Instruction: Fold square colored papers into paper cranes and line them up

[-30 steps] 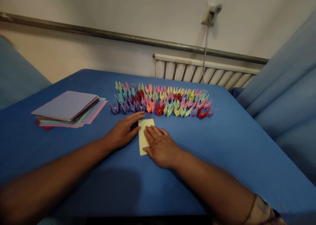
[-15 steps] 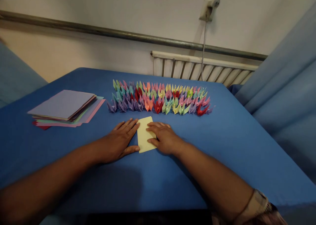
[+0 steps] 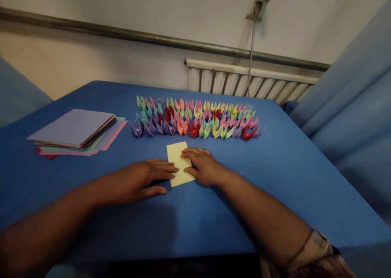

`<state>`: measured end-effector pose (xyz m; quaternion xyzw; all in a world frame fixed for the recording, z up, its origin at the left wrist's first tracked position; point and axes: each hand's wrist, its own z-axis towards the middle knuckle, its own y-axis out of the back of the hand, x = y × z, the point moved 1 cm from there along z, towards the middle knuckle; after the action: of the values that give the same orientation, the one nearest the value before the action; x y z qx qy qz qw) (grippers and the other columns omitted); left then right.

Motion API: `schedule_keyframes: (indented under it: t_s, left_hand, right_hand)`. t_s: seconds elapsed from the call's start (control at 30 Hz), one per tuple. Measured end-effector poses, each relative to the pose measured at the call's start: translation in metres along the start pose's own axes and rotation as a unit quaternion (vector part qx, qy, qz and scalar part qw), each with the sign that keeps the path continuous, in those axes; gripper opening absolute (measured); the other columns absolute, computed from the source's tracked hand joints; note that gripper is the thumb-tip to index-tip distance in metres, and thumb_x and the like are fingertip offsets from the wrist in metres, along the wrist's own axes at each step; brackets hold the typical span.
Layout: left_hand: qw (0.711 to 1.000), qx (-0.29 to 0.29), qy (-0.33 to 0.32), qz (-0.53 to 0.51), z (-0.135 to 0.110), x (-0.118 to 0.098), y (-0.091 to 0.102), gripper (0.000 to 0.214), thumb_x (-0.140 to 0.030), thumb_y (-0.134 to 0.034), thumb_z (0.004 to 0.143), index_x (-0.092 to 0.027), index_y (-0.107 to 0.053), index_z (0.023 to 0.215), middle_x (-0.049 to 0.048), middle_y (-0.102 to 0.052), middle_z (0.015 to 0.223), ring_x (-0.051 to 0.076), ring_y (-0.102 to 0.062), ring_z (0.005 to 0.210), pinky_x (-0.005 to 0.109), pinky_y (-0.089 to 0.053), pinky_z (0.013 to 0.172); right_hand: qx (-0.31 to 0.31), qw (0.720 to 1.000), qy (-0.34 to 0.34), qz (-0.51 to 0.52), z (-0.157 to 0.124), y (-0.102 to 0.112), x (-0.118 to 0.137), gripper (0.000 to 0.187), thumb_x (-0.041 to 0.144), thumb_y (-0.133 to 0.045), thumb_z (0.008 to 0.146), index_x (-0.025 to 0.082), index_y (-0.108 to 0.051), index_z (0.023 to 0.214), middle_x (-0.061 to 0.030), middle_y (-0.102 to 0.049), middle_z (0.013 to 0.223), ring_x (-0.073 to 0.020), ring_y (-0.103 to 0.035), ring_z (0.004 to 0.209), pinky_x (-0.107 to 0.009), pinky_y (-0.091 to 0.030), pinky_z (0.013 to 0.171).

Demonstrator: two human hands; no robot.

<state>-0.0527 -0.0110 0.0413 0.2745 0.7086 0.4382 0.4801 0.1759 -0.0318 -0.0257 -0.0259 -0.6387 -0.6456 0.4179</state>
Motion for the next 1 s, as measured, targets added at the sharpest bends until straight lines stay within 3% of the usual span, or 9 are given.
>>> schedule_keyframes:
  t_s: [0.17,0.3,0.37,0.43,0.57,0.77,0.93,1.0]
  left_hand:
    - [0.994,0.004,-0.031,-0.105,0.0,-0.004,0.003,0.026,-0.031,-0.059,0.089,-0.025,-0.068,0.113,0.0044,-0.071,0.114,0.022,-0.061,0.114,0.032,-0.045,0.098]
    - [0.986,-0.051,0.019,-0.16,0.011,0.007,-0.006,0.025,-0.03,-0.051,0.094,-0.021,-0.068,0.108,0.0031,-0.073,0.105,0.016,-0.068,0.093,0.024,-0.05,0.083]
    - [0.984,-0.122,0.058,-0.114,0.018,0.018,-0.012,0.03,-0.033,-0.05,0.094,-0.019,-0.064,0.116,0.0053,-0.07,0.116,0.018,-0.065,0.104,0.028,-0.047,0.093]
    - [0.985,-0.153,0.066,-0.033,0.024,0.028,-0.018,0.041,-0.035,-0.051,0.093,-0.02,-0.054,0.131,0.008,-0.057,0.136,0.022,-0.051,0.126,0.037,-0.035,0.108]
    - [0.991,-0.096,0.072,0.062,0.027,0.036,-0.026,0.059,-0.042,-0.05,0.093,-0.019,-0.036,0.145,0.0119,-0.036,0.152,0.026,-0.027,0.143,0.048,-0.017,0.116]
    - [0.989,-0.052,0.098,0.1,0.02,0.026,-0.03,0.079,-0.059,-0.048,0.088,-0.017,-0.023,0.15,0.0159,-0.018,0.158,0.032,-0.013,0.146,0.052,-0.011,0.115]
    - [0.989,-0.043,0.106,0.093,0.02,0.022,-0.029,0.098,-0.072,-0.049,0.079,-0.014,-0.016,0.151,0.0189,-0.011,0.159,0.034,-0.008,0.146,0.054,-0.009,0.115]
    - [0.988,-0.047,0.114,0.089,0.02,0.025,-0.029,0.104,-0.077,-0.049,0.075,-0.012,-0.018,0.151,0.0205,-0.011,0.158,0.036,-0.008,0.146,0.054,-0.009,0.115]
  right_hand:
    - [-0.027,1.0,0.009,0.008,0.001,-0.003,-0.005,0.04,0.016,-0.055,0.087,0.022,-0.053,0.126,-0.0102,-0.053,0.137,-0.0215,-0.045,0.13,-0.047,-0.033,0.108]
    - [-0.091,0.996,-0.009,0.025,0.004,-0.004,-0.009,0.038,0.011,-0.051,0.086,0.019,-0.054,0.123,-0.0111,-0.057,0.128,-0.0201,-0.05,0.123,-0.043,-0.039,0.106]
    - [-0.123,0.992,-0.032,0.023,0.006,-0.003,-0.011,0.037,0.01,-0.049,0.086,0.017,-0.055,0.122,-0.0117,-0.058,0.126,-0.0199,-0.052,0.121,-0.042,-0.04,0.105]
    - [-0.127,0.991,-0.041,0.007,0.006,-0.002,-0.012,0.036,0.01,-0.051,0.085,0.018,-0.057,0.12,-0.0116,-0.058,0.126,-0.0209,-0.051,0.121,-0.043,-0.04,0.105]
    - [-0.091,0.995,-0.027,-0.034,0.006,-0.002,-0.009,0.036,0.016,-0.055,0.085,0.018,-0.058,0.121,-0.012,-0.056,0.131,-0.0241,-0.049,0.124,-0.047,-0.037,0.107]
    - [-0.148,0.988,-0.049,-0.019,0.004,0.001,0.002,0.037,0.028,-0.047,0.093,0.015,-0.051,0.128,-0.0145,-0.056,0.13,-0.023,-0.049,0.125,-0.044,-0.038,0.107]
    - [-0.035,0.998,-0.008,-0.055,0.001,-0.005,0.013,0.049,0.035,-0.057,0.089,0.019,-0.047,0.134,-0.0116,-0.05,0.14,-0.0261,-0.043,0.13,-0.049,-0.033,0.108]
    - [-0.033,0.997,-0.021,-0.062,0.001,-0.006,0.012,0.05,0.034,-0.058,0.088,0.019,-0.047,0.135,-0.0117,-0.05,0.14,-0.026,-0.042,0.13,-0.048,-0.033,0.108]
